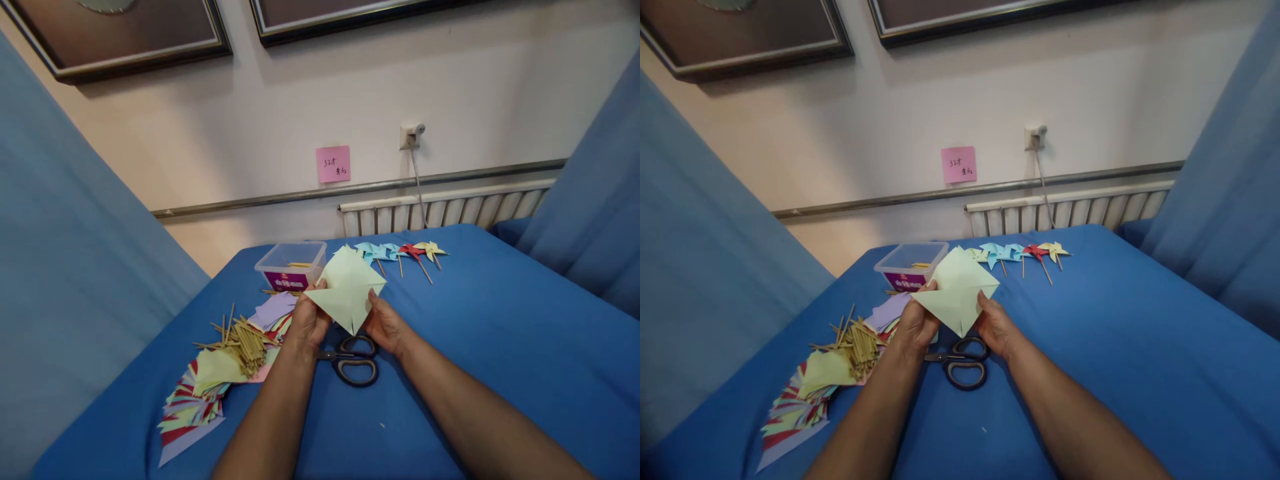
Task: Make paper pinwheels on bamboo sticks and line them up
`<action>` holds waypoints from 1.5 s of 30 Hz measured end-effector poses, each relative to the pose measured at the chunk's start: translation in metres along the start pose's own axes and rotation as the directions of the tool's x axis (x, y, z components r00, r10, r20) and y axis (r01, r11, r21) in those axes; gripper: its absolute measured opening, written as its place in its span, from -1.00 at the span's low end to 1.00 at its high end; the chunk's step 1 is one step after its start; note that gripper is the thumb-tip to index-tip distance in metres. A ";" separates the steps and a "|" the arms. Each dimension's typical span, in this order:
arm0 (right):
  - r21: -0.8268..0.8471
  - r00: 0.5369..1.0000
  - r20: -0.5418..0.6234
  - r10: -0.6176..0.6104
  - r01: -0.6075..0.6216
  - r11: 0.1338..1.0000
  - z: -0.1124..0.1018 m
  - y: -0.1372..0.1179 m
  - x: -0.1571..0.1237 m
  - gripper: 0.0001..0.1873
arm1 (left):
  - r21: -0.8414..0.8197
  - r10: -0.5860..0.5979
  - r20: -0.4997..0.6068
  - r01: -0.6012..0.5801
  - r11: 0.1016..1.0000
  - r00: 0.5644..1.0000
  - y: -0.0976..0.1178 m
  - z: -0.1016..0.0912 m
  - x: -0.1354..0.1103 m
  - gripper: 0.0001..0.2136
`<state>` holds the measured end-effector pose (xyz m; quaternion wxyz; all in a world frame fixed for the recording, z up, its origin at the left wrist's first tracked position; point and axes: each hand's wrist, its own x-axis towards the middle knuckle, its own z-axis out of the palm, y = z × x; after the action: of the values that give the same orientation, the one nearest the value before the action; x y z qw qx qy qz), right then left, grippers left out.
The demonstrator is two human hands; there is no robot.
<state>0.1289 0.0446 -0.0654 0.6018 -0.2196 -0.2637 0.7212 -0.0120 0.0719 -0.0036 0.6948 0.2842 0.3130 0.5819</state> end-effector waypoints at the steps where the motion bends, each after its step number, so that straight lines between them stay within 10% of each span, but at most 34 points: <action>1: 0.025 1.000 -0.004 -0.016 0.016 1.000 0.000 0.000 0.000 -0.42 | 0.015 -0.005 0.015 0.005 1.000 1.000 -0.003 -0.003 0.001 -0.76; 13: -0.062 0.932 -0.283 -0.226 0.218 0.974 -0.004 0.009 0.010 -0.47 | -0.037 -0.058 0.194 0.067 0.997 0.979 -0.019 -0.003 -0.011 -0.36; 21: -0.264 0.951 -0.232 -0.203 0.139 0.954 -0.001 0.023 0.002 -0.51 | 0.137 0.095 -0.162 -0.073 0.988 0.982 -0.034 -0.008 -0.010 -0.57; 28: -0.385 0.947 -0.223 -0.232 0.133 0.913 0.003 0.025 0.003 -0.48 | 0.112 0.114 -0.260 -0.087 0.990 0.959 -0.021 -0.014 -0.004 -0.63; 36: -0.303 0.946 -0.259 -0.193 0.110 0.947 0.001 0.025 0.002 -0.46 | 0.046 -0.030 -0.127 0.036 0.998 0.992 -0.027 -0.008 -0.009 -0.66; 45: -0.466 0.915 -0.313 -0.255 0.086 0.880 -0.002 0.028 0.007 -0.57 | 0.207 0.079 -0.051 -0.067 0.976 0.996 -0.034 -0.009 -0.011 -0.48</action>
<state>0.1082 0.0475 -0.0845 0.6362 -0.4564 -0.3228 0.5317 0.0011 0.0561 -0.0340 0.6303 0.3484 0.3810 0.5798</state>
